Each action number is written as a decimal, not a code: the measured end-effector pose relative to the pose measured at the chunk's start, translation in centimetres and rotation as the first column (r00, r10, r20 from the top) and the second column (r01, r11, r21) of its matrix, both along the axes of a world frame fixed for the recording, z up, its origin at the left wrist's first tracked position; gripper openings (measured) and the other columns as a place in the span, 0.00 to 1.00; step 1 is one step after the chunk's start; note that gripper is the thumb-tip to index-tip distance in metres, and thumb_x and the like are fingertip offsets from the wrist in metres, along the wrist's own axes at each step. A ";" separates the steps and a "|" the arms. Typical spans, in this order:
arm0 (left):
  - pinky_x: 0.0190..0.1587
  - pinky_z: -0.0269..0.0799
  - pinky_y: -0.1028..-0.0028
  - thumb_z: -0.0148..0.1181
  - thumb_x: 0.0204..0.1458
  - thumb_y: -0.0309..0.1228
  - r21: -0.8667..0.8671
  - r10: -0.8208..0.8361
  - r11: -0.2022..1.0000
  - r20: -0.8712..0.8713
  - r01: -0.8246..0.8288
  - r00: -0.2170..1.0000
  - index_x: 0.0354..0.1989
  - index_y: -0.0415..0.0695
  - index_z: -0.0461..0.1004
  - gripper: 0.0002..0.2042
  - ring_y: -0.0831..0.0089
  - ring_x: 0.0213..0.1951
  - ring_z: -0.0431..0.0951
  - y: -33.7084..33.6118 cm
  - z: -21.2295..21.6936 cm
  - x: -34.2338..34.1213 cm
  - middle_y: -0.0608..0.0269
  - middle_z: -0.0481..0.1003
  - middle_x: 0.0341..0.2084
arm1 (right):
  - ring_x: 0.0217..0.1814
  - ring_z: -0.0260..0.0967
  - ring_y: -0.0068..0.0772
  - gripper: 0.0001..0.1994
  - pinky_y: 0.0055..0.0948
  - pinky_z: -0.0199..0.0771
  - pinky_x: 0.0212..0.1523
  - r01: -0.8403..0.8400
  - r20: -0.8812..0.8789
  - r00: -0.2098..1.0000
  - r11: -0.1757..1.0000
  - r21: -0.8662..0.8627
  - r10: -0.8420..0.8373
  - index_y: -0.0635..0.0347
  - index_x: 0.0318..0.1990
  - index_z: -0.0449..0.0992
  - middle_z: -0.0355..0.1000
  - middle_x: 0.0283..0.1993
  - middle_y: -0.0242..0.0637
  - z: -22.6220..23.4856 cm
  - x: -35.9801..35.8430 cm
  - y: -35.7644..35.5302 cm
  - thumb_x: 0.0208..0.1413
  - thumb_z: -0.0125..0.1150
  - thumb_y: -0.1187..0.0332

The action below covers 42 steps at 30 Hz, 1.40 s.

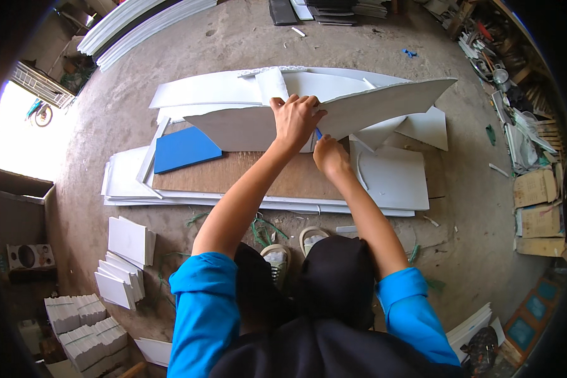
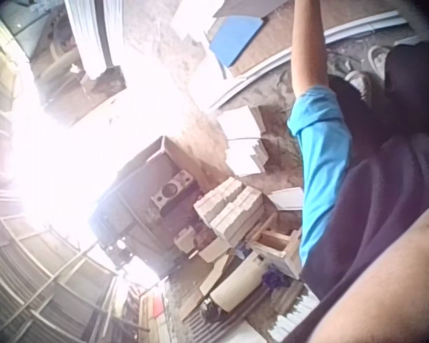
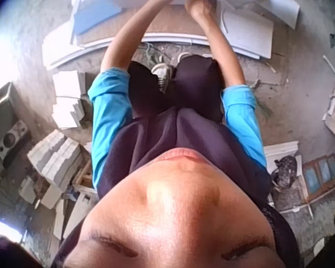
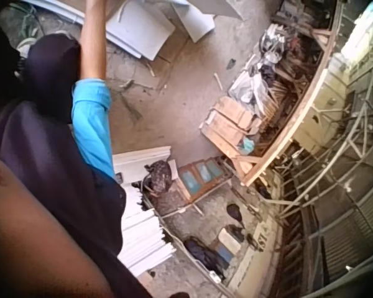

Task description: The person uses a utility knife to cut a white foam sheet, using a blue rectangular template as a guide. They repeatedly align the template, score the foam, and snap off the cut pieces, stacking the finished white rectangles on the floor.

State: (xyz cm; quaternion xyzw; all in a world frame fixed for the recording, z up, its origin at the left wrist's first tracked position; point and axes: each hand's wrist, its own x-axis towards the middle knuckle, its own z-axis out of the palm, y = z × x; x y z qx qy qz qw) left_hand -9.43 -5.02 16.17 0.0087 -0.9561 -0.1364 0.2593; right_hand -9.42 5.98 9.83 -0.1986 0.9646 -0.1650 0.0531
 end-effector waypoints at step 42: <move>0.41 0.55 0.57 0.59 0.43 0.43 -0.141 0.037 0.990 0.108 -0.021 0.994 0.34 0.46 0.68 0.16 0.68 0.39 0.72 -1.0 0.9 -1.3 0.66 0.73 0.30 | 0.23 0.71 0.50 0.16 0.42 0.73 0.23 0.018 0.038 0.999 0.997 -0.079 -0.015 0.68 0.39 0.65 0.70 0.23 0.53 -13.8 4.6 5.0 0.58 0.41 0.60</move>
